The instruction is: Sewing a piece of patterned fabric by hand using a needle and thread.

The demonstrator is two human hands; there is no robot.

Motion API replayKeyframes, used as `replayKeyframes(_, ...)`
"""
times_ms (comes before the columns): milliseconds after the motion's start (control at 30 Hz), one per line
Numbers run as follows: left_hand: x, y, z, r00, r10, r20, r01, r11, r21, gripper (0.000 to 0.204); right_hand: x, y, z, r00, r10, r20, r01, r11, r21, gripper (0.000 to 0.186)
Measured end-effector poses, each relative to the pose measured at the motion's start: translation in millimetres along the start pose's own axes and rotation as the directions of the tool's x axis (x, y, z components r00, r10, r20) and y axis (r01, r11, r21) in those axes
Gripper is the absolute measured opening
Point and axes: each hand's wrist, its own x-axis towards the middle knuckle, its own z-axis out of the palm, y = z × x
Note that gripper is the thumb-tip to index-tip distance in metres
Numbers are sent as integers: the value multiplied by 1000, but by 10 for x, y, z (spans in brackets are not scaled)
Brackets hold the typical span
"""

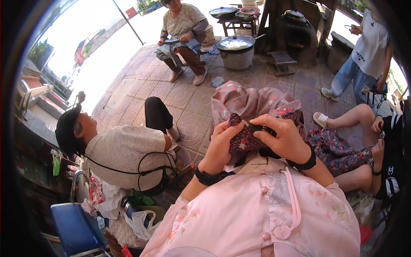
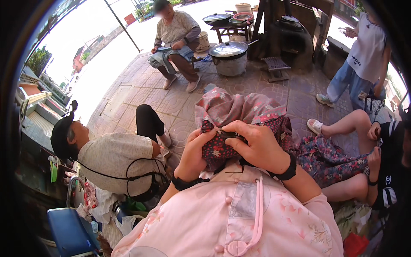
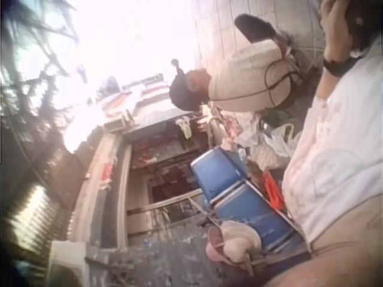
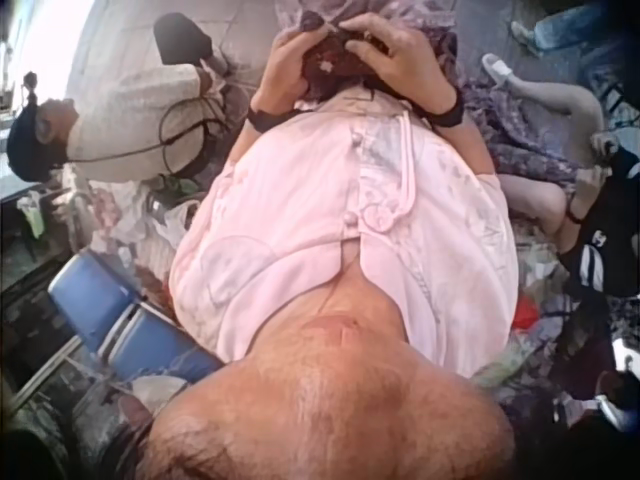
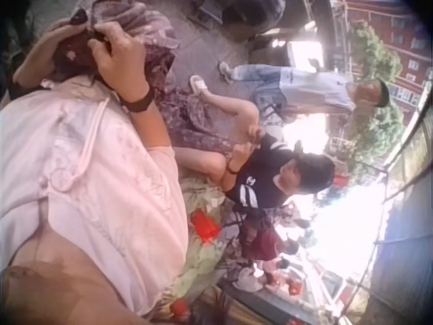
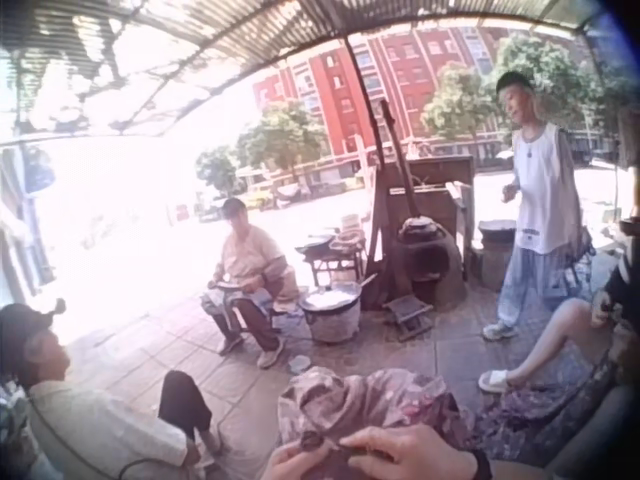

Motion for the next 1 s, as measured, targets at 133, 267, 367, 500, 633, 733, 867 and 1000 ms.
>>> replayKeyframes(133, 36, -40, -57, 1000, -17, 6, 18, 999, -41, 17, 17, 54, 12, 999, -30, -10, 30, 999, 15, 27)
replayKeyframes(267, 61, -53, -95, 1000, -16, 22, 18, 997, -79, 18, 70, 90, 25, 1000, -10, 18, 10, 1000, 10, 26)
replayKeyframes(367, 100, -56, -129, 1000, -23, 2, 23, 996, -89, 18, 122, 147, 45, 1000, -9, 30, 9, 1000, 1, 26)
replayKeyframes(500, 162, -31, -134, 999, -16, -45, 12, 997, -76, 19, 181, 221, 103, 999, -35, 6, 35, 999, -7, 26)
replayKeyframes(633, 264, -19, -139, 997, 10, -80, -17, 996, -88, 17, 244, 260, 81, 1000, 22, 17, -22, 1000, 10, 23)
replayKeyframes(733, 340, -18, -162, 990, 13, -140, -24, 997, -79, 15, 314, 293, 83, 998, 56, 31, -56, 998, 15, 22)
replayKeyframes(867, 416, 9, -226, 991, 12, -137, -25, 995, -94, 14, 393, 342, 133, 995, 99, 9, -99, 994, 50, 21)
replayKeyframes(1000, 505, 39, -308, 992, 2, -127, -15, 994, -105, 14, 481, 367, 154, 982, 188, 24, -189, 979, 76, 22)
